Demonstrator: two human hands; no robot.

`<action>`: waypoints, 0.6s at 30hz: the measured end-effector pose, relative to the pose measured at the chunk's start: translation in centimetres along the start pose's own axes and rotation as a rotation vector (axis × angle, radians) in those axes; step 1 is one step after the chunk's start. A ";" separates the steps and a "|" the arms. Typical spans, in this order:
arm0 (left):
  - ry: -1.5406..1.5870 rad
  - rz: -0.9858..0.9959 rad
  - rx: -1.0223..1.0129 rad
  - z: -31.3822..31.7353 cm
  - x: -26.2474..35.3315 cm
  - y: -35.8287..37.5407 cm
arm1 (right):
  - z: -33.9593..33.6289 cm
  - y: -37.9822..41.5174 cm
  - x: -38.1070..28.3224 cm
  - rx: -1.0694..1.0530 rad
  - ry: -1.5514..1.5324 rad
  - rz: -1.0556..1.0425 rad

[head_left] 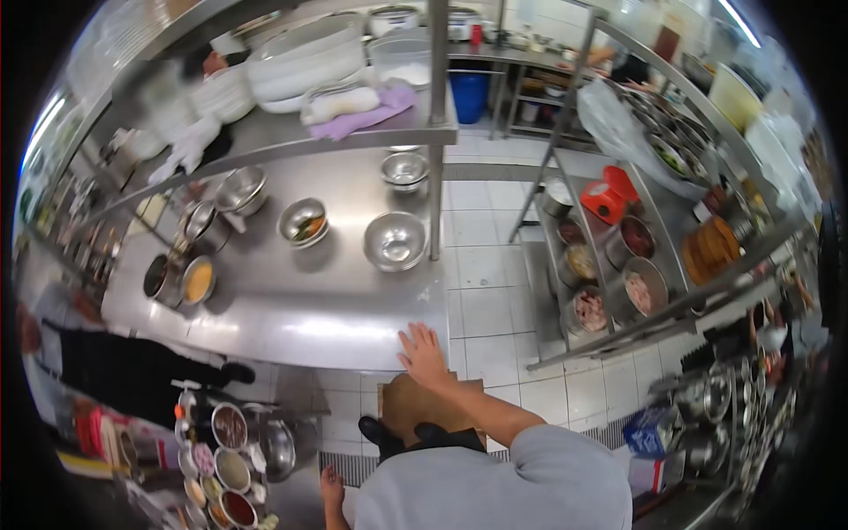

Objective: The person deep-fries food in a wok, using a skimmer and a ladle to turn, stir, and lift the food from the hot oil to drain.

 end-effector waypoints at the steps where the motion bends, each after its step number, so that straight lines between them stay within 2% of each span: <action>1: -0.210 0.359 0.049 0.0 2.6 -1.2 | 0.2 -0.1 -0.1 -0.005 -0.012 0.014; 2: -0.323 0.165 0.039 0.0 7.1 -2.1 | 0.4 -0.3 -0.2 -0.011 -0.024 0.020; 4: -0.313 0.496 0.136 -0.1 15.4 -3.5 | 0.5 -0.3 0.1 0.014 -0.010 0.099; 8: -0.360 0.699 0.300 -2.5 25.1 -10.6 | 0.4 -0.6 0.7 0.100 0.082 0.302; 10: -0.382 0.819 0.344 -4.0 29.6 -14.3 | 0.5 -0.9 0.3 0.099 0.146 0.304; 14: -0.496 0.892 0.409 -5.9 34.7 -23.1 | 0.8 -0.9 -0.5 0.070 0.240 0.291; 16: -0.510 0.890 0.376 -5.8 36.5 -27.3 | 0.6 -1.2 -0.9 0.068 0.265 0.287; 18: -0.519 0.879 0.351 -5.8 35.6 -30.5 | 0.5 -1.3 -1.1 0.062 0.291 0.271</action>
Point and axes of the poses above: each hand's wrist, its own y-axis away from the middle knuckle, its own z-axis out of the palm, x = y × z, the point moved 7 cm from there along -y, towards the middle knuckle, and after that the axes turned 9 degrees about y, right-handed, at the moved point
